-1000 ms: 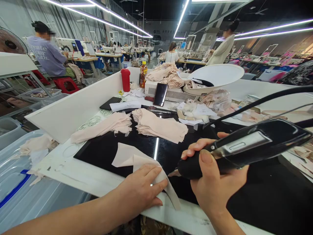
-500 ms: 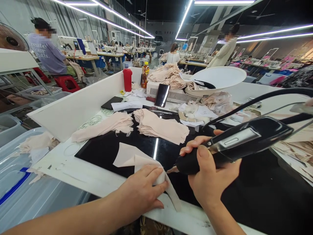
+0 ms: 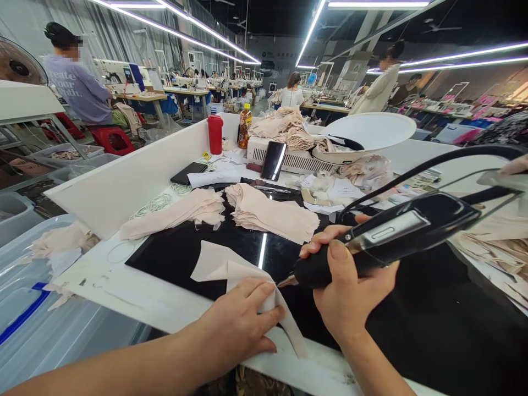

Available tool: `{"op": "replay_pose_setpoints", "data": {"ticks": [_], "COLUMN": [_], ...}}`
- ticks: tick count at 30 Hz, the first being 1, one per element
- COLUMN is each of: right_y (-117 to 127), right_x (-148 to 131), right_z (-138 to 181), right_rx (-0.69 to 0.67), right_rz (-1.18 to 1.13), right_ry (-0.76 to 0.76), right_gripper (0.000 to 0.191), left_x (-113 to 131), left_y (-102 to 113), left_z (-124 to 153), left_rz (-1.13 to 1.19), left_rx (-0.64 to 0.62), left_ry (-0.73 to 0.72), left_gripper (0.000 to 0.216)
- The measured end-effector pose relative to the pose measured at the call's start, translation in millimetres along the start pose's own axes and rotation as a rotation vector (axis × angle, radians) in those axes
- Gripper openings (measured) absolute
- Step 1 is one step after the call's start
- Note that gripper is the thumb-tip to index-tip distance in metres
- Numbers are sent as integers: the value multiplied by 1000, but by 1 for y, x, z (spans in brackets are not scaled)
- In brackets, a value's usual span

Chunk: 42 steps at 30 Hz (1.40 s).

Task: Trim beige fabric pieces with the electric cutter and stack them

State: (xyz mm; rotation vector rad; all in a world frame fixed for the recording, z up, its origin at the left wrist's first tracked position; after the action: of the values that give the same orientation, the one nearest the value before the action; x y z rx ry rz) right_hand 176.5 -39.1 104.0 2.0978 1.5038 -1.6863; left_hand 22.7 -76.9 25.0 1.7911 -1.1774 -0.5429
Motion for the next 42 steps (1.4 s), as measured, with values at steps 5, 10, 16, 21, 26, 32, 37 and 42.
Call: {"op": "replay_pose_setpoints", "data": {"ticks": [5, 10, 16, 21, 26, 32, 37, 42], "right_y": [-4, -5, -3, 5, 14, 21, 22, 21], "right_x": [5, 7, 1, -12, -21, -31, -30, -25], "right_z": [2, 2, -6, -13, -12, -2, 9, 16], "right_rx": [-42, -63, -55, -77, -105, -34, -55, -88], "right_rz": [24, 2, 9, 44, 85, -4, -60, -88], "right_ry": [-4, -5, -8, 7, -6, -61, -92, -99], "right_gripper": [42, 39, 42, 43, 40, 47, 46, 47], "left_x": [1, 0, -18, -44, -55, -39, -25, -20], "left_y": [-2, 5, 22, 28, 33, 15, 5, 9], "left_z": [1, -1, -5, 0, 0, -9, -13, -19], "left_rz": [-10, 18, 218, 242, 65, -255, -342, -374], "left_rx": [-9, -12, -58, -66, -103, -181, -184, -246], "left_ry": [-17, 6, 146, 140, 122, 136, 152, 141], "left_gripper": [68, 68, 38, 43, 47, 26, 22, 23]}}
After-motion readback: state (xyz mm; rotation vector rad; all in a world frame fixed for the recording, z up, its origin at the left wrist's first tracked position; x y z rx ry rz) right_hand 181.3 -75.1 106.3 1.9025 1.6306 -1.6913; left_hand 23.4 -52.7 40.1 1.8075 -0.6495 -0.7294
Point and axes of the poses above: each hand's wrist, its own z-axis away from the middle knuckle, its own y-axis out of the back of the hand, x = y × z, the point moved 7 cm from there along -z, towards the middle knuckle, and after that the axes turned 13 degrees about x, right-handed, at the moved point
